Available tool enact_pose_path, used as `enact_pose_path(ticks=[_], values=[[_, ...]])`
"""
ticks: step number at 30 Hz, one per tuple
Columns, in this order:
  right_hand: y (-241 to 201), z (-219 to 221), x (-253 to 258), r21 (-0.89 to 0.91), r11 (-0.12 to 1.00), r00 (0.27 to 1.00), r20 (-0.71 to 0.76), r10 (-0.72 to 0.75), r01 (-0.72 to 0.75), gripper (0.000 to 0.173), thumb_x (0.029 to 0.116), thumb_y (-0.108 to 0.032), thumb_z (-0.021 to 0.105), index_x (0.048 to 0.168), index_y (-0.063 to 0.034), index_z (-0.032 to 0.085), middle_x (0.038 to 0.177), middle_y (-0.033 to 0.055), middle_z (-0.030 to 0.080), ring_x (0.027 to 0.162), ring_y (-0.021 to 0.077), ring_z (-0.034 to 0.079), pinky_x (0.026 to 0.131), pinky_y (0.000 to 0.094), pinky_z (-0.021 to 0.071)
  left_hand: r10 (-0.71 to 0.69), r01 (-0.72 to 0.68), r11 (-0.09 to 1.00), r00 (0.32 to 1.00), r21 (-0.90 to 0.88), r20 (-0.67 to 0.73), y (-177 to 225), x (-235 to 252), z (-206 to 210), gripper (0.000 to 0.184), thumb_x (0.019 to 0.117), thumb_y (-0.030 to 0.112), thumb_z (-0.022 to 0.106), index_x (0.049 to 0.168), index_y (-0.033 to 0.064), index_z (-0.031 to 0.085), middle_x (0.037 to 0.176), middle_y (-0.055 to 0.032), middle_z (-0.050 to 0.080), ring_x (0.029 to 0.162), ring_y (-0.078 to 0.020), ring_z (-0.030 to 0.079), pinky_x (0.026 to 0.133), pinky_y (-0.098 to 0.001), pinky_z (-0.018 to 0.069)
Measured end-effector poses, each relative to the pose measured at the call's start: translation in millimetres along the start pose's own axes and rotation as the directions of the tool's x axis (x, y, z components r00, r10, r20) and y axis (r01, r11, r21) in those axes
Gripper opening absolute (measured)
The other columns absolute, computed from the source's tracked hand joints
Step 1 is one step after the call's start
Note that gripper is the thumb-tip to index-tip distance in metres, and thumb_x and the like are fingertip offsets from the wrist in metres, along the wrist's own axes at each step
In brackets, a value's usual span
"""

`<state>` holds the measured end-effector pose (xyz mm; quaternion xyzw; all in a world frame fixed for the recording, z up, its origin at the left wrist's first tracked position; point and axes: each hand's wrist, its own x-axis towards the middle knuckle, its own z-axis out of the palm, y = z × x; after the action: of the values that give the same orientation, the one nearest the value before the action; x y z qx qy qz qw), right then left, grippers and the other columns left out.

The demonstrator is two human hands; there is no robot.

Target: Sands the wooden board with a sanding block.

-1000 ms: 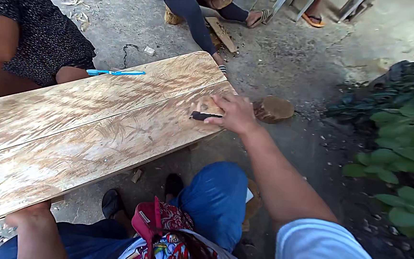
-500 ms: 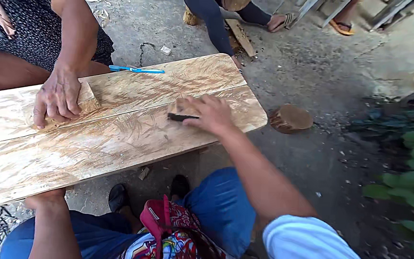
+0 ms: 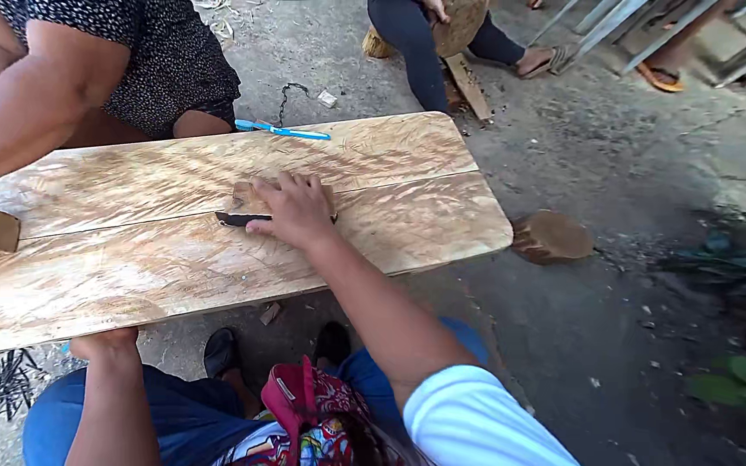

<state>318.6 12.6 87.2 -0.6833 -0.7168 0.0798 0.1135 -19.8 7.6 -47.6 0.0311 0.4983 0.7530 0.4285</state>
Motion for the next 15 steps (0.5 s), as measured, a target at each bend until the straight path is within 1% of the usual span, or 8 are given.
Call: enact_pose_path(ticks=[2,4,7,9,10,12,13,15], values=[[9.7,-6.3,-3.5,0.006,1.000,1.000,0.028,-0.002,0.002,0.076,0.0878,-0.061,0.072,0.152,-0.0257,0.053,0.132,0.0192,0.064,0.125,0.0374,0.058,0.104,0.0581,0.0405,-0.007,0.006,1.000,1.000,0.006,0.005,2.4,-0.8,-0.4,0.061,0.1099,0.043,0.006,0.154,0.0068,0.028,0.150,-0.0199,0.046,0.134,-0.0338,0.052,0.104,-0.0621,0.0472],[50.7,-17.4,-16.6,0.014,0.997,0.997,-0.011,0.073,-0.073,0.074,0.0885,-0.058,0.073,0.151,-0.0236,0.054,0.134,0.0213,0.063,0.127,0.0404,0.057,0.105,0.0617,0.0404,-0.003,0.002,1.000,1.000,0.015,0.008,2.5,-0.2,-0.8,0.061,0.1099,0.042,0.006,0.154,0.0061,0.027,0.151,-0.0207,0.045,0.135,-0.0343,0.051,0.104,-0.0625,0.0471],[146.8,-40.8,-48.4,-0.045,0.949,0.948,-0.072,0.309,-0.313,0.078,0.0883,-0.062,0.071,0.153,-0.0220,0.052,0.138,0.0256,0.060,0.129,0.0474,0.055,0.104,0.0709,0.0384,-0.004,0.004,1.000,1.000,0.025,0.001,1.8,-0.4,-0.2,0.060,0.1100,0.042,0.007,0.154,0.0058,0.027,0.151,-0.0210,0.045,0.134,-0.0347,0.052,0.103,-0.0632,0.0477],[202.7,-56.8,-68.3,-0.073,0.871,0.874,-0.067,0.482,-0.486,0.083,0.0891,-0.063,0.069,0.157,-0.0207,0.046,0.144,0.0277,0.055,0.135,0.0503,0.049,0.107,0.0747,0.0327,-0.005,0.005,1.000,1.000,0.018,0.010,1.2,-0.7,0.8,0.061,0.1100,0.042,0.006,0.154,0.0059,0.027,0.150,-0.0212,0.046,0.133,-0.0347,0.052,0.103,-0.0631,0.0481],[219.2,-63.2,-74.9,-0.071,0.827,0.830,-0.064,0.555,-0.558,0.085,0.0895,-0.064,0.069,0.158,-0.0199,0.044,0.148,0.0277,0.052,0.138,0.0507,0.045,0.109,0.0756,0.0292,-0.007,0.007,1.000,1.000,0.014,0.013,0.8,-0.6,0.5,0.061,0.1099,0.043,0.006,0.153,0.0059,0.028,0.149,-0.0214,0.046,0.133,-0.0348,0.052,0.102,-0.0635,0.0483],[225.7,-67.7,-76.7,-0.037,0.775,0.776,-0.061,0.628,-0.631,0.087,0.0893,-0.063,0.069,0.159,-0.0178,0.042,0.151,0.0275,0.048,0.142,0.0516,0.040,0.111,0.0761,0.0245,-0.012,0.012,1.000,1.000,0.004,0.018,0.4,0.1,-0.2,0.062,0.1097,0.044,0.006,0.154,0.0063,0.028,0.149,-0.0215,0.046,0.133,-0.0348,0.052,0.102,-0.0638,0.0483],[217.4,-65.6,-73.0,-0.024,0.776,0.776,-0.063,0.628,-0.630,0.087,0.0894,-0.063,0.070,0.158,-0.0174,0.043,0.152,0.0265,0.048,0.141,0.0513,0.041,0.111,0.0754,0.0249,-0.008,0.008,1.000,1.000,0.003,0.023,0.2,0.9,-1.2,0.063,0.1096,0.045,0.005,0.154,0.0065,0.028,0.149,-0.0212,0.046,0.133,-0.0348,0.052,0.102,-0.0636,0.0482],[182.7,-54.9,-60.2,0.003,0.843,0.841,-0.071,0.536,-0.537,0.085,0.0879,-0.061,0.072,0.156,-0.0164,0.047,0.149,0.0256,0.052,0.137,0.0502,0.046,0.110,0.0743,0.0282,-0.002,0.001,1.000,0.999,0.016,0.047,0.1,0.5,-1.6,0.063,0.1094,0.045,0.004,0.154,0.0071,0.026,0.150,-0.0207,0.045,0.133,-0.0340,0.052,0.102,-0.0623,0.0483]])
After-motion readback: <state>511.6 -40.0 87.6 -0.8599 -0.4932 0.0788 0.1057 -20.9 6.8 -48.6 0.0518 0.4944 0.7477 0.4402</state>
